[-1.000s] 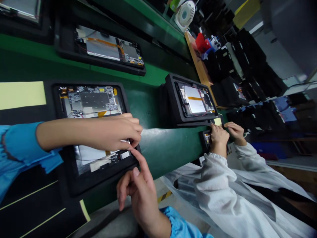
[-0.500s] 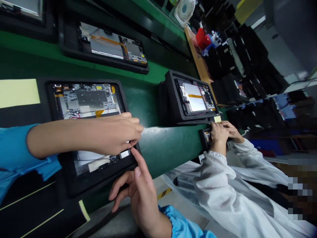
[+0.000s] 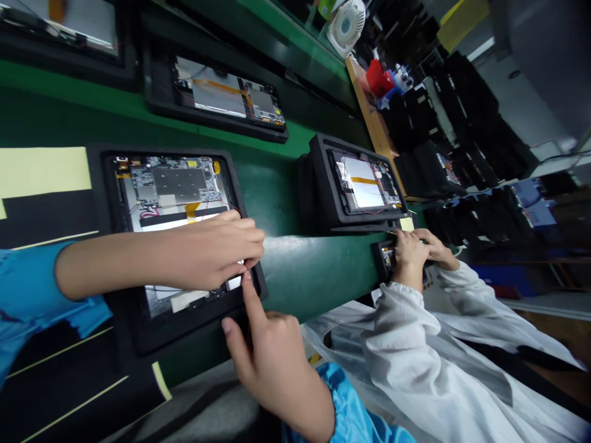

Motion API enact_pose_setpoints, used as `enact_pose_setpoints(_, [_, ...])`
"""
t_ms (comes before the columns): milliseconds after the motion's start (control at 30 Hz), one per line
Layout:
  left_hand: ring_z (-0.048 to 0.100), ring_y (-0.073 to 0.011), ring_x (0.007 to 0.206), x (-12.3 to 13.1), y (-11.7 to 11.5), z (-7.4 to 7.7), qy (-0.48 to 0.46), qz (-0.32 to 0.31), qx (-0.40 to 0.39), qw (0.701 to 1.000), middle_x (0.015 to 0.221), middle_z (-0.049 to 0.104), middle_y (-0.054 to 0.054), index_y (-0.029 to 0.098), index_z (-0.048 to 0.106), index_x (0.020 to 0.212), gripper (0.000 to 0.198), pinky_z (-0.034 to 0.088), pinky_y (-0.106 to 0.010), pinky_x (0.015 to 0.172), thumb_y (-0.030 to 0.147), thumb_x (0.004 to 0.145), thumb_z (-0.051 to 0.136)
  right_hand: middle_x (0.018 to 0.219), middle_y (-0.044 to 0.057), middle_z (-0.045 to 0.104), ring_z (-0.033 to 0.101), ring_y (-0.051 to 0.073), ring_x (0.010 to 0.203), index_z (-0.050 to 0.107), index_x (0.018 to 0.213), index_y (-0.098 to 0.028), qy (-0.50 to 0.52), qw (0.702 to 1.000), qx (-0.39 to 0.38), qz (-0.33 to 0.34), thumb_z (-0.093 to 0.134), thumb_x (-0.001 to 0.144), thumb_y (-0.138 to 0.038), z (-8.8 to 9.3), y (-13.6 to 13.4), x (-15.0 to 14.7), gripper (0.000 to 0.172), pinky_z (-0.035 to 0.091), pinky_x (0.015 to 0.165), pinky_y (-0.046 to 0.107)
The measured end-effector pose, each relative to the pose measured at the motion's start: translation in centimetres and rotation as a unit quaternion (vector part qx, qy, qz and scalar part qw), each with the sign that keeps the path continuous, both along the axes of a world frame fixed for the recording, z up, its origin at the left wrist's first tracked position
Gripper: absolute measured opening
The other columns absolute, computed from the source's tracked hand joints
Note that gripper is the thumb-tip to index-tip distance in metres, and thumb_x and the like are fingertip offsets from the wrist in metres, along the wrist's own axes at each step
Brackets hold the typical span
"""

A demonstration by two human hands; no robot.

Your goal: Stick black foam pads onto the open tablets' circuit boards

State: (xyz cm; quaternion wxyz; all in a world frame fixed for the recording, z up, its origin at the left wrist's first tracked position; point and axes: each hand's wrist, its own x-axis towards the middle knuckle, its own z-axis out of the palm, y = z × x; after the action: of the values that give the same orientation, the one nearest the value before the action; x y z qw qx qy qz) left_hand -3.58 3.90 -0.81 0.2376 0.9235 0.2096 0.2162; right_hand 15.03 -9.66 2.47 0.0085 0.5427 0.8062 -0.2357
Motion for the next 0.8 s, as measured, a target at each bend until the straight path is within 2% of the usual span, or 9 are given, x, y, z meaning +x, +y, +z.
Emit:
enact_pose_setpoints(100, [0.056, -0.0087, 0.085, -0.7, 0.0, 0.0, -0.018, 0.02, -0.017, 0.999, 0.087, 0.064, 0.008, 0.021, 0.07, 0.092, 0.046, 0.047, -0.033, 0.079, 0.047, 0.105, 0.034, 0.077, 0.012, 0.079, 0.071, 0.023, 0.053, 0.029, 0.161, 0.001, -0.05, 0.999, 0.003, 0.013, 0.042, 0.106, -0.043, 0.3, 0.6, -0.3, 0.072, 0.047, 0.05, 0.029])
enact_pose_setpoints(200, [0.059, -0.0099, 0.102, -1.8, 0.1, 0.3, -0.057, 0.037, 0.001, 0.998, 0.102, 0.068, 0.009, 0.025, 0.074, 0.099, 0.043, 0.048, -0.034, 0.091, 0.047, 0.106, 0.037, 0.079, 0.01, 0.079, 0.072, 0.024, 0.055, 0.034, 0.159, -0.001, -0.042, 0.999, -0.007, 0.005, 0.045, 0.106, -0.044, 0.3, 0.7, -0.2, 0.07, 0.047, 0.05, 0.03])
enact_pose_setpoints(267, [0.058, -0.0123, 0.111, -2.4, 0.3, 0.5, -0.067, 0.036, 0.04, 0.996, 0.11, 0.068, 0.009, 0.027, 0.075, 0.098, 0.043, 0.047, -0.037, 0.097, 0.048, 0.107, 0.038, 0.08, 0.008, 0.079, 0.073, 0.022, 0.058, 0.036, 0.158, -0.005, -0.014, 1.0, -0.007, -0.007, 0.046, 0.106, -0.046, 0.1, 0.6, 0.1, 0.067, 0.047, 0.051, 0.028])
enact_pose_setpoints(367, [0.058, -0.0146, 0.109, -2.5, 0.9, 0.7, -0.041, 0.008, 0.079, 0.996, 0.107, 0.069, 0.007, 0.028, 0.076, 0.09, 0.049, 0.047, -0.04, 0.093, 0.049, 0.107, 0.035, 0.08, 0.005, 0.078, 0.074, 0.019, 0.062, 0.036, 0.161, -0.012, 0.021, 0.999, 0.024, 0.001, 0.045, 0.108, -0.044, -0.1, 0.6, 0.6, 0.062, 0.049, 0.055, 0.026])
enact_pose_setpoints(467, [0.057, -0.0134, 0.101, -1.7, 1.7, 0.6, -0.015, -0.03, 0.042, 0.999, 0.096, 0.066, 0.007, 0.027, 0.074, 0.08, 0.054, 0.045, -0.038, 0.088, 0.05, 0.107, 0.034, 0.077, 0.004, 0.079, 0.076, 0.021, 0.063, 0.043, 0.159, -0.019, 0.006, 0.998, 0.044, 0.044, 0.047, 0.108, -0.044, 0.3, 1.2, 0.8, 0.057, 0.05, 0.055, 0.026])
enact_pose_setpoints(567, [0.056, -0.0119, 0.097, -0.9, 2.6, 0.5, -0.007, -0.044, -0.026, 0.999, 0.091, 0.063, 0.007, 0.027, 0.073, 0.077, 0.051, 0.043, -0.036, 0.087, 0.051, 0.106, 0.038, 0.075, 0.005, 0.08, 0.076, 0.023, 0.06, 0.05, 0.155, -0.019, -0.022, 0.997, 0.043, 0.058, 0.051, 0.106, -0.048, 0.6, 2.0, 0.7, 0.057, 0.05, 0.053, 0.026])
enact_pose_setpoints(733, [0.054, -0.0165, 0.099, -0.4, 3.4, 0.6, 0.016, -0.051, -0.073, 0.996, 0.095, 0.065, 0.003, 0.026, 0.072, 0.081, 0.028, 0.04, -0.036, 0.088, 0.036, 0.1, 0.054, 0.08, 0.008, 0.081, 0.077, 0.024, 0.062, 0.053, 0.152, -0.012, -0.004, 0.997, 0.054, 0.051, 0.048, 0.108, -0.042, 0.4, 2.3, 0.7, 0.053, 0.055, 0.057, 0.029])
enact_pose_setpoints(800, [0.054, -0.0175, 0.099, -0.4, 3.3, 0.6, 0.026, -0.061, -0.079, 0.995, 0.098, 0.066, 0.001, 0.024, 0.071, 0.084, 0.024, 0.04, -0.038, 0.09, 0.03, 0.1, 0.054, 0.079, 0.008, 0.081, 0.077, 0.024, 0.061, 0.052, 0.152, -0.011, 0.002, 0.997, 0.051, 0.05, 0.048, 0.108, -0.041, 0.3, 2.3, 0.8, 0.053, 0.055, 0.057, 0.029])
